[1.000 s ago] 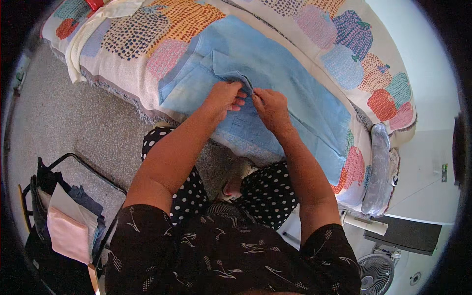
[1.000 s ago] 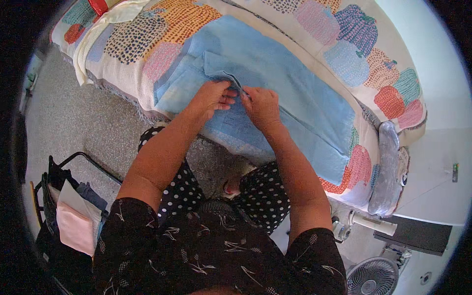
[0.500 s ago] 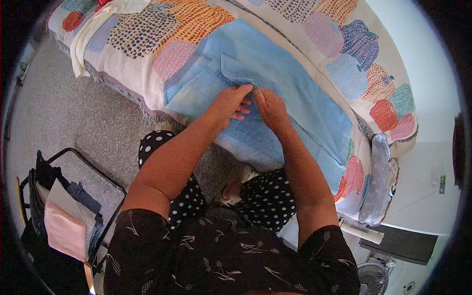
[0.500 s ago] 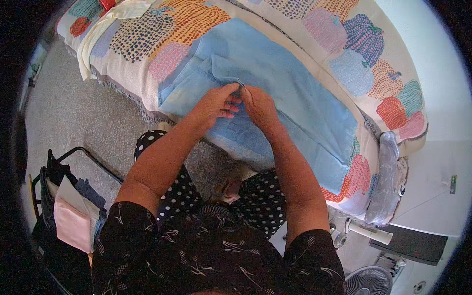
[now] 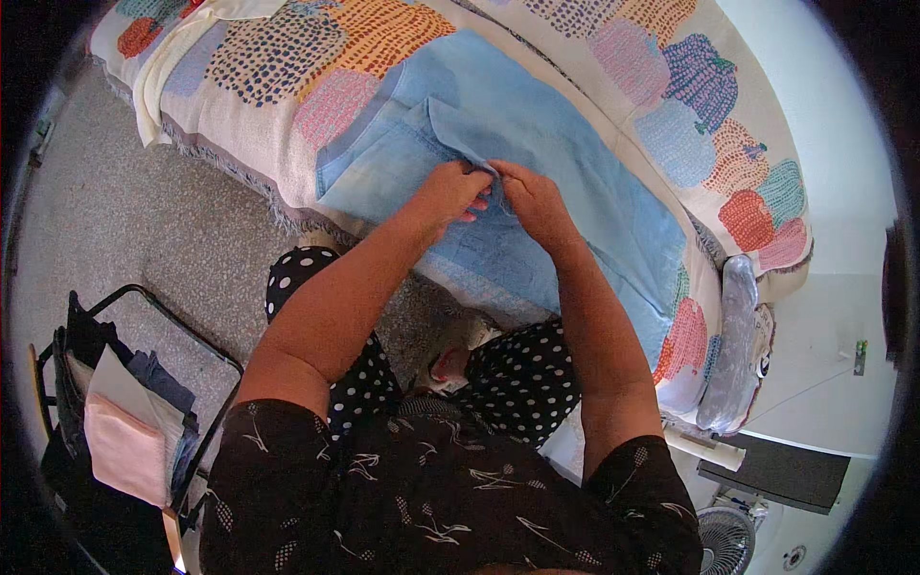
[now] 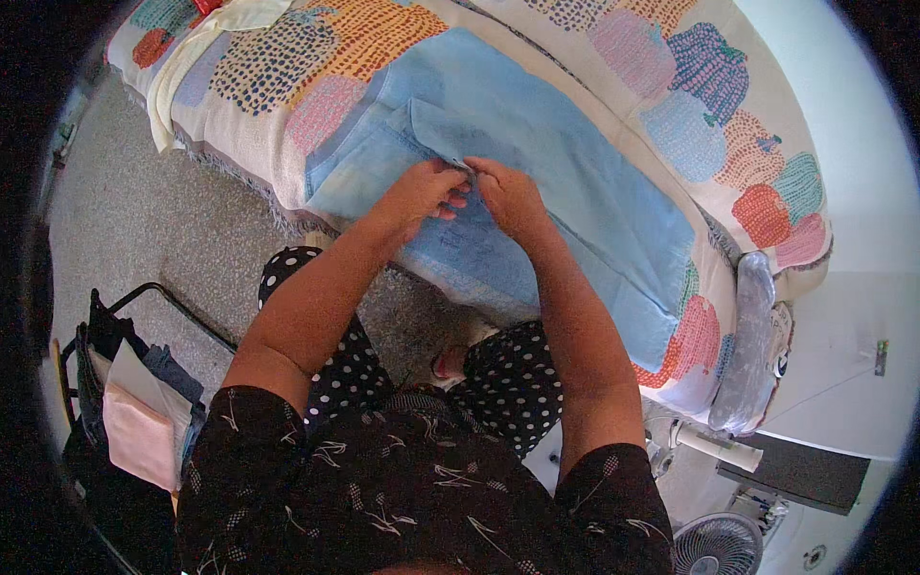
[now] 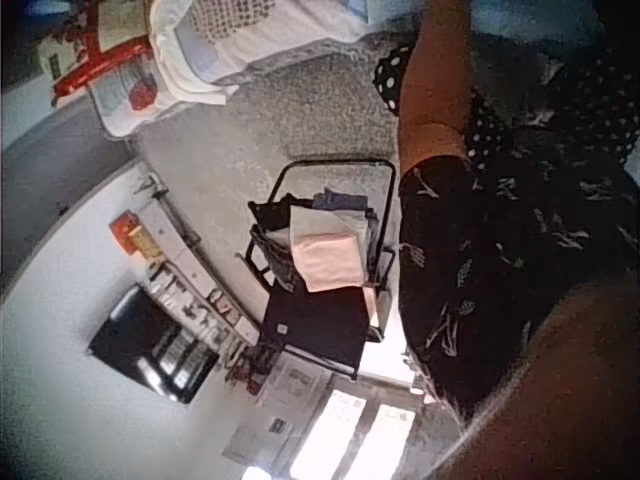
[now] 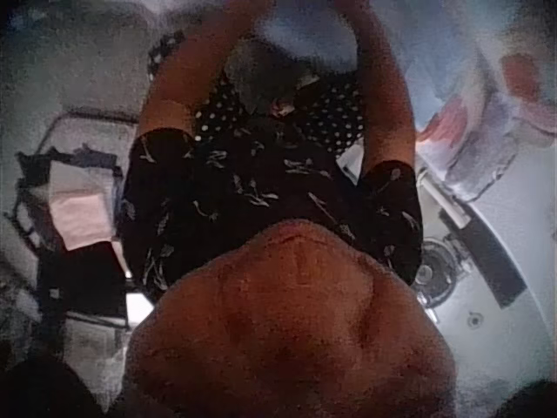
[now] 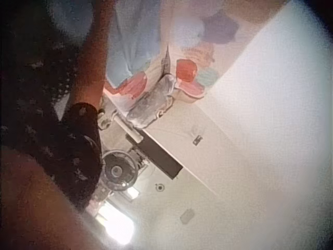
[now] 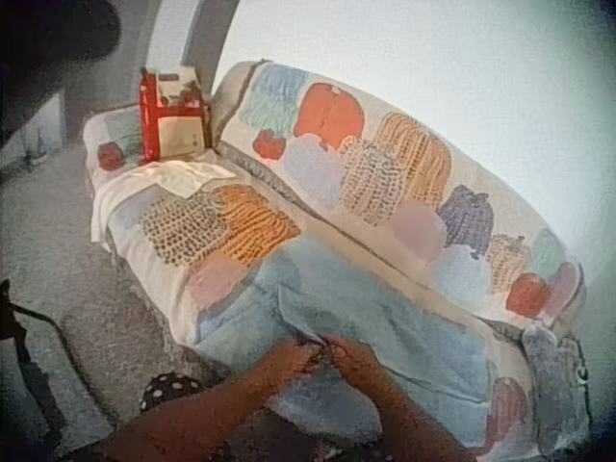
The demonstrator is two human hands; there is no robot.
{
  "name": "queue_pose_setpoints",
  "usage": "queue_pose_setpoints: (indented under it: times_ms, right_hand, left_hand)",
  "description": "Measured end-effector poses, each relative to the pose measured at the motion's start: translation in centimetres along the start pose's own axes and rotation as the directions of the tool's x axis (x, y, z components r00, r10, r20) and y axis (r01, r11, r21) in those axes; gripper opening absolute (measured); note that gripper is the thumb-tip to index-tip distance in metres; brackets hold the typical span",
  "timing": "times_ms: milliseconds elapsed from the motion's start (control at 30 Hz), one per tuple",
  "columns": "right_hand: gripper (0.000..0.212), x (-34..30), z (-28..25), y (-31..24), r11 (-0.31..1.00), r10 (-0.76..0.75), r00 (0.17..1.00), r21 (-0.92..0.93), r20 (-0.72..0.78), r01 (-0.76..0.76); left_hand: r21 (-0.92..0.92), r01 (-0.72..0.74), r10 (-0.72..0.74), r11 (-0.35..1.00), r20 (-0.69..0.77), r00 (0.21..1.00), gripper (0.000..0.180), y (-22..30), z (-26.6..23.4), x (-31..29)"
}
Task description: Folding a blue shirt on a bed
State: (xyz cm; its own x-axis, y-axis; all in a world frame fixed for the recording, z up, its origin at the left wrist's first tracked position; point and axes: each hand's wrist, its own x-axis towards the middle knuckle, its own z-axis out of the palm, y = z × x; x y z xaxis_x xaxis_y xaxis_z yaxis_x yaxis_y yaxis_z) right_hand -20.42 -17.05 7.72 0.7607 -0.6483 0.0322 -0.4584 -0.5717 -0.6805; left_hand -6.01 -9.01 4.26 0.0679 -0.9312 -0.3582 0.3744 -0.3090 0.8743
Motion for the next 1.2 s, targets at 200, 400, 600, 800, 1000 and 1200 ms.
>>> queue_pose_setpoints:
  times_ms: [200,400,600,800,1000,1200]
  right_hand:
    - [0.033,0.3,0.3,-1.0,0.995,0.077,0.997,-0.067,-0.024,-0.078]
    - [0.032,0.1,0.2,-0.9,0.999,0.042,0.999,-0.023,-0.016,-0.043]
    - [0.032,0.0,0.0,-1.8,0.992,0.122,0.992,-0.031,0.021,-0.122]
    - [0.030,0.1,0.1,-1.1,0.989,0.026,0.999,-0.144,-0.035,-0.031]
    - [0.028,0.9,0.5,-0.5,0.987,-0.022,0.997,-0.161,-0.075,0.010]
    - [0.019,2.2,-1.2,-1.5,0.906,-0.236,0.933,-0.407,-0.272,0.111]
  left_hand:
    - [0.006,-0.023,0.023,1.000,0.011,1.000,0.039,0.0,-0.3,-0.1]
    - [-0.058,-0.018,0.018,0.998,-0.002,1.000,0.038,-0.1,-0.5,-0.1]
    - [-0.045,-0.055,0.057,0.997,0.030,0.998,0.039,0.1,-0.4,-0.3]
    - [0.107,-0.076,0.073,0.991,0.033,0.997,0.043,1.2,0.1,-1.0]
    - [0.384,-0.121,0.166,0.915,-0.086,0.982,0.035,-0.4,-1.0,1.2]
    - [0.563,-0.354,0.564,0.747,-0.255,0.785,0.042,0.8,-0.3,-0.1]
